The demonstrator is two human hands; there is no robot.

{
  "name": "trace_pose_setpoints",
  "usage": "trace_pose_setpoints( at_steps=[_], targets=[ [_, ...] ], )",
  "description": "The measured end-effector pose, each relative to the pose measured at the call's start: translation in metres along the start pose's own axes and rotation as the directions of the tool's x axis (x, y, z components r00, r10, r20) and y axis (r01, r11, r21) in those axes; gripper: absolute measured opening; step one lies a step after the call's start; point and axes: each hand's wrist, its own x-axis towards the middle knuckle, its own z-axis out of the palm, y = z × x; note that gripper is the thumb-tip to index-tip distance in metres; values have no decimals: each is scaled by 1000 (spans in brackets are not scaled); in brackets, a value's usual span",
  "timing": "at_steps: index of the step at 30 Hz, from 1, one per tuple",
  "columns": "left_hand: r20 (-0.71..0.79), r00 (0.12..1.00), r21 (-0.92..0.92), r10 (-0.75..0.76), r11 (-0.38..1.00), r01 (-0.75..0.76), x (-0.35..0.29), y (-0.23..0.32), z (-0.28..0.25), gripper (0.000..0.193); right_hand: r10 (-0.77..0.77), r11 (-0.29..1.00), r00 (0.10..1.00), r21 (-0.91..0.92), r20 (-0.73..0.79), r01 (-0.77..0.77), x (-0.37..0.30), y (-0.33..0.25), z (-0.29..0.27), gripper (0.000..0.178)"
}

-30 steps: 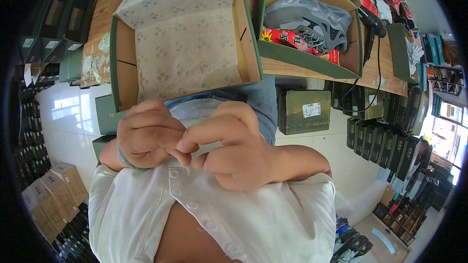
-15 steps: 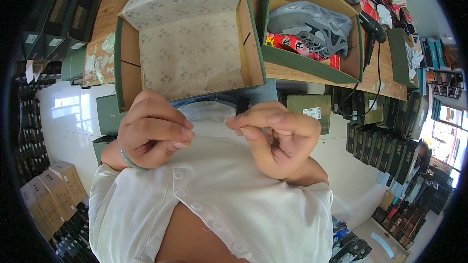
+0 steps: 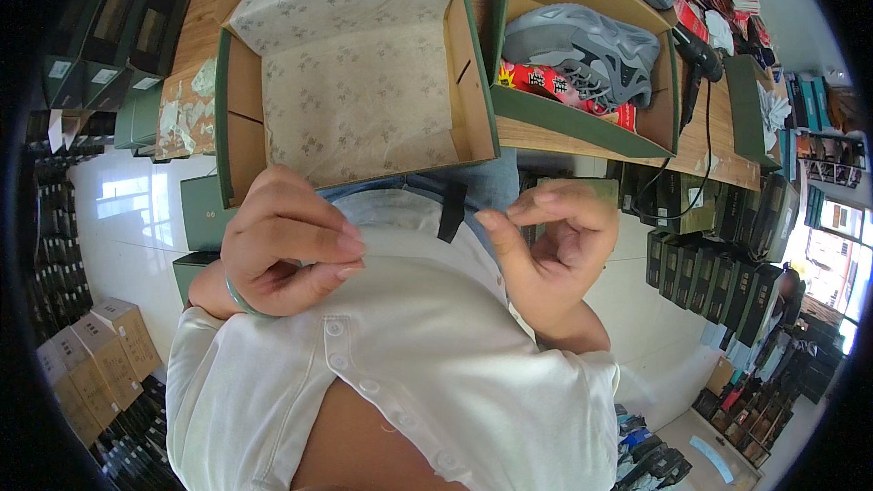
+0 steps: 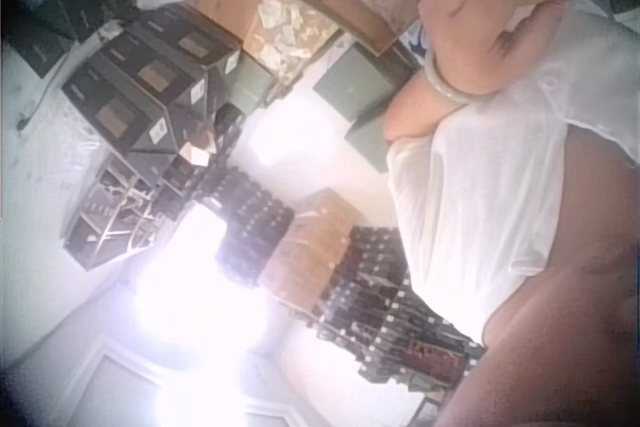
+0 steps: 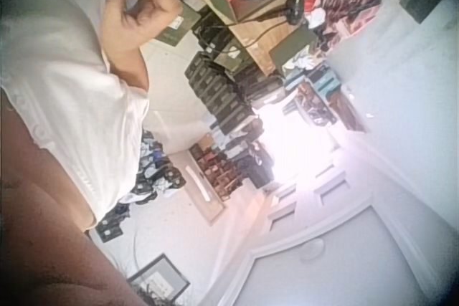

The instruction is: The person applies a label to a green shoebox, places a shoe and a red card inside, closes the box, and uses a hairdryer to heat the label. The person repeats the process with another shoebox.

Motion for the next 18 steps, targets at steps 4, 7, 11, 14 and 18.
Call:
trace_pose_setpoints(
  at_steps=[4,7,11,14,18],
  targets=[
    [-51,999,-53,7,999,-10,-4,-3,5,27,30,987,996,-152,-85,-43,2,2,-5,57],
    [-54,999,-77,-1,997,-3,-5,-4,6,28,111,994,986,-12,-127,-113,-1,4,-7,59],
    [-21,1000,-97,-2,995,0,-5,-6,5,27,149,987,984,-46,-95,-154,-3,-5,-6,62],
    [5,1000,-90,-12,996,12,-4,-4,4,26,125,989,990,-66,-72,-130,-3,-4,-4,63],
    [-5,1000,-87,-31,996,31,-5,-3,6,24,98,993,993,-56,-71,-102,-2,-3,-4,65]
  ],
)
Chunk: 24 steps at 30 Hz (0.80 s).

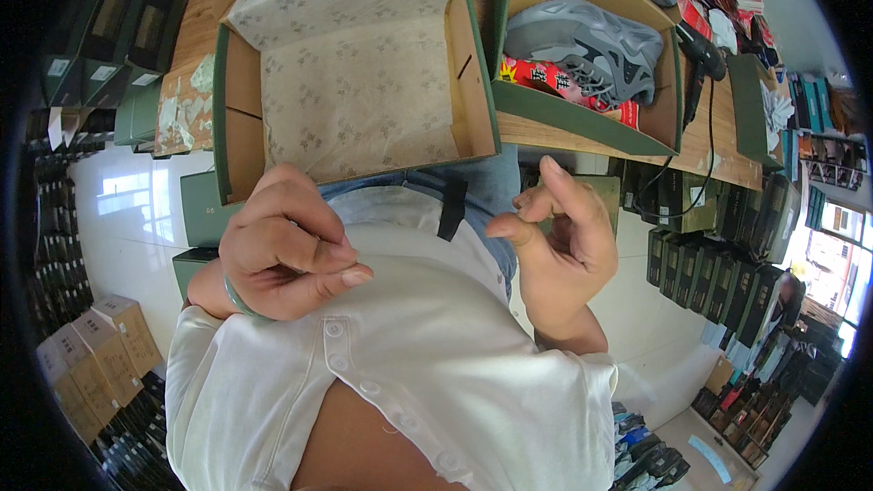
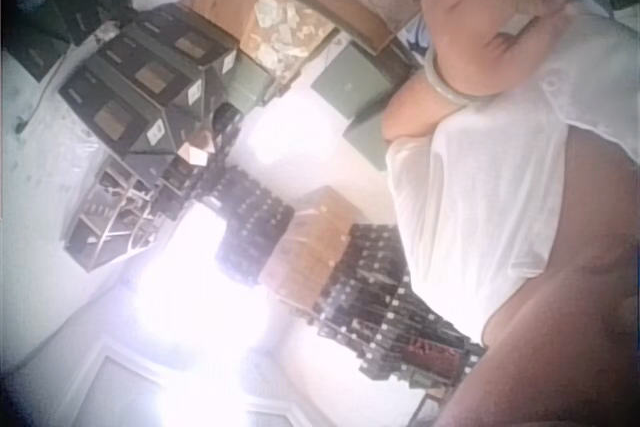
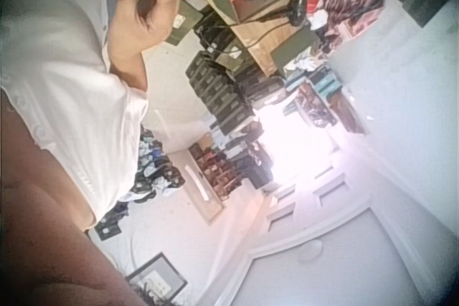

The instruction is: The person applies a label to a green shoebox, places a shoe and a red card inside, closes the box, and uses a hairdryer to heat the label. The person repeats the process with another shoebox.

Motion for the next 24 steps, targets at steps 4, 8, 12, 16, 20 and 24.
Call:
trace_pose_setpoints(
  at_steps=[4,8,12,16,20,24],
  targets=[
    [4,1000,5,-6,1000,6,0,2,1,23,0,1000,999,21,35,-1,-1,0,-2,63],
    [18,1000,0,4,1000,-4,2,1,1,23,7,1000,996,-31,89,-4,-1,0,-7,53],
    [-42,997,0,-62,998,62,5,-3,3,24,64,995,998,-79,-10,-64,16,-5,-5,34],
    [-165,965,66,-203,974,216,-17,-15,0,23,60,987,979,-136,-193,-87,51,19,-32,22],
    [-296,900,143,-320,917,373,-37,-26,-7,18,62,775,990,-619,-129,-129,114,64,-88,29],
    [-364,887,332,-283,851,408,-47,-44,-22,14,392,343,912,-939,119,-25,142,110,-115,80]
  ],
)
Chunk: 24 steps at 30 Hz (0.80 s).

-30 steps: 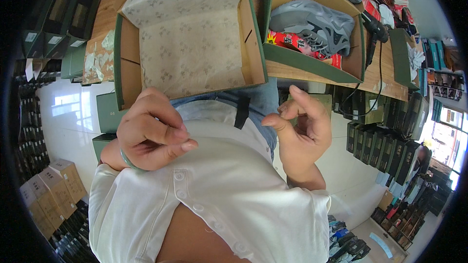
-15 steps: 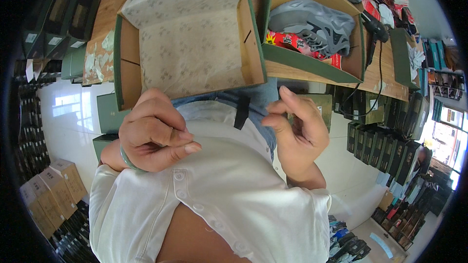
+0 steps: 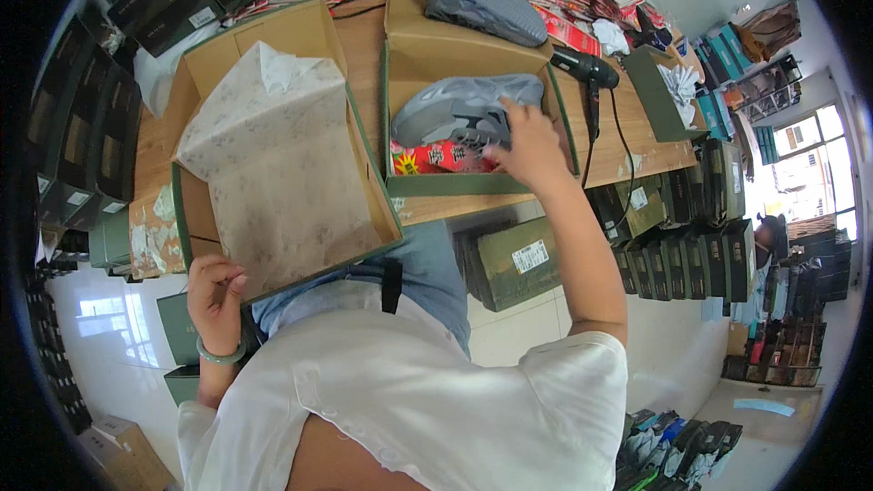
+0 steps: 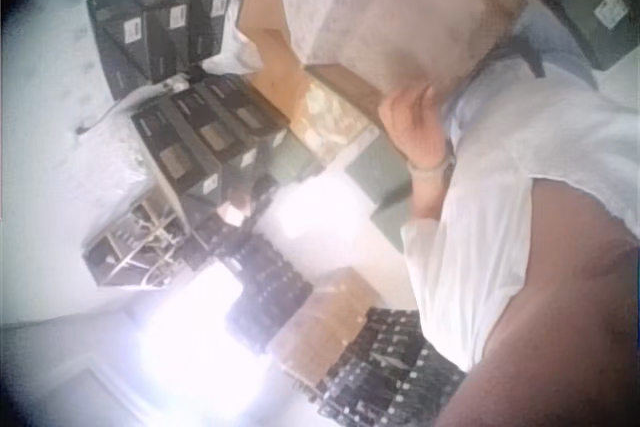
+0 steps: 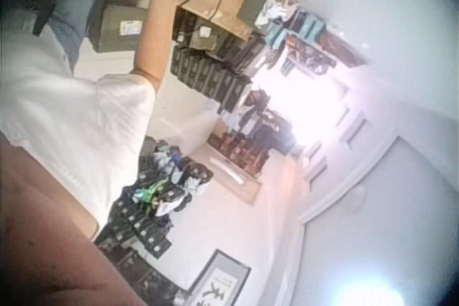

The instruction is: The person applies a label to a green shoebox, places a shoe and a red card inside, closes the box, and uses a hairdryer to heat the label. The person repeats the process with another shoebox.

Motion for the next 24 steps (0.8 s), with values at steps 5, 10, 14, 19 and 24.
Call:
trace_pose_setpoints(
  at_steps=[5,10,14,19,24],
  targets=[
    [-100,988,26,-122,992,125,-3,-14,-5,16,-278,930,960,-246,17,274,62,5,7,118],
    [-35,999,196,12,981,-5,-10,-34,2,19,-146,909,934,-329,325,257,105,-1,21,131],
    [-36,999,211,-25,977,32,-7,-29,0,18,-264,939,961,-207,86,276,99,20,45,103],
    [7,999,187,51,981,-51,-5,-27,-4,18,-385,892,908,-319,-166,320,68,8,31,73],
    [84,996,227,18,973,-37,-4,-23,-5,26,-331,896,779,-436,-533,83,54,-11,-33,58]
  ],
)
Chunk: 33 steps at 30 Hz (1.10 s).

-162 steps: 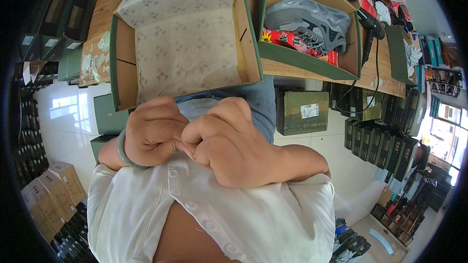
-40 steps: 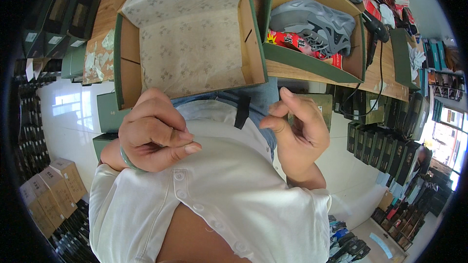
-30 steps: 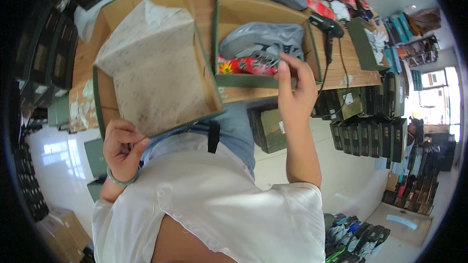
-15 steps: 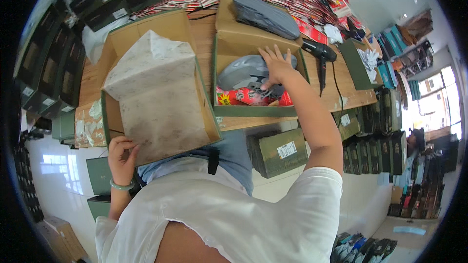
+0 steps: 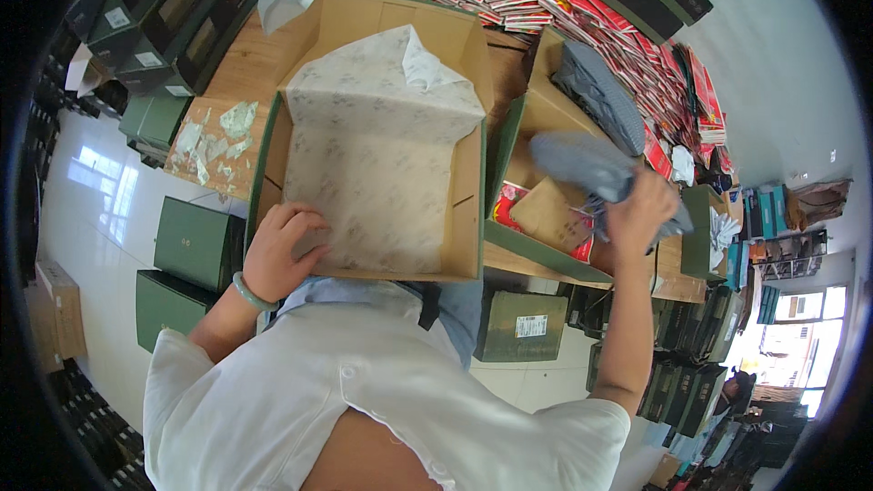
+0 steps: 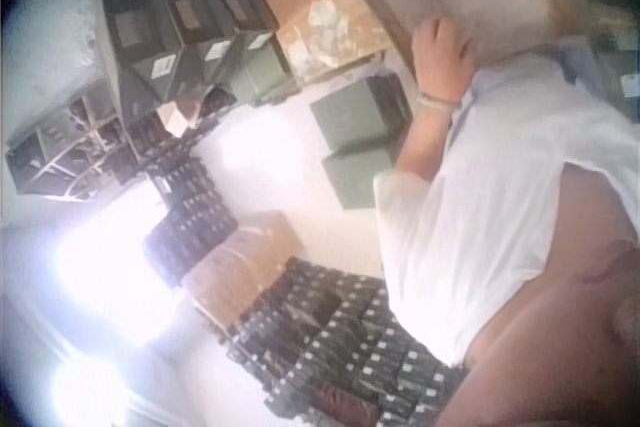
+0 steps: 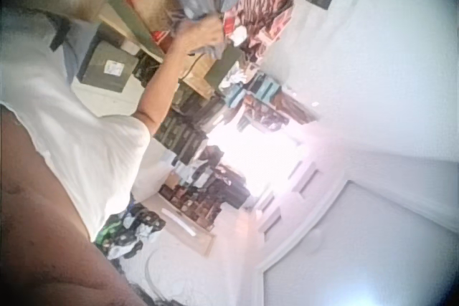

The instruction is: The person applies a label to a green shoebox, places a shoe and a red card inside, closes the box, and uses a hairdryer to heat the label. The person repeats the process with another shoebox.

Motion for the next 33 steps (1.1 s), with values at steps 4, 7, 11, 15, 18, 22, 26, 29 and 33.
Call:
trace_pose_setpoints(
  at_steps=[4,7,11,15,18,22,26,29,33],
  targets=[
    [133,987,-12,-90,996,93,-4,-8,7,28,131,991,959,50,-249,-123,41,-40,-72,67],
    [206,966,-28,-156,986,165,-4,-12,8,28,23,916,970,394,-241,76,63,-89,-117,72],
    [226,956,18,-186,982,187,-6,-11,8,31,-3,699,995,711,-104,77,80,-163,-150,75],
    [171,978,-162,-116,976,144,-12,-27,13,39,-122,615,990,778,-65,127,91,-218,-144,72],
    [402,897,-867,-186,237,438,-2,-27,-2,56,-165,583,985,799,-58,145,80,-244,-117,74],
    [520,813,-854,-260,-177,490,10,-39,-10,64,-276,580,959,807,65,113,60,-251,-109,73],
    [611,647,-792,-457,-328,516,29,-35,-23,65,-254,665,966,734,53,135,45,-246,-98,74],
    [606,662,-779,-441,-496,383,32,-49,-14,50,-257,694,962,711,92,117,37,-249,-87,74],
    [754,496,-656,-431,-444,611,41,-56,-1,53,-325,661,945,724,37,199,30,-259,-83,71]
  ],
)
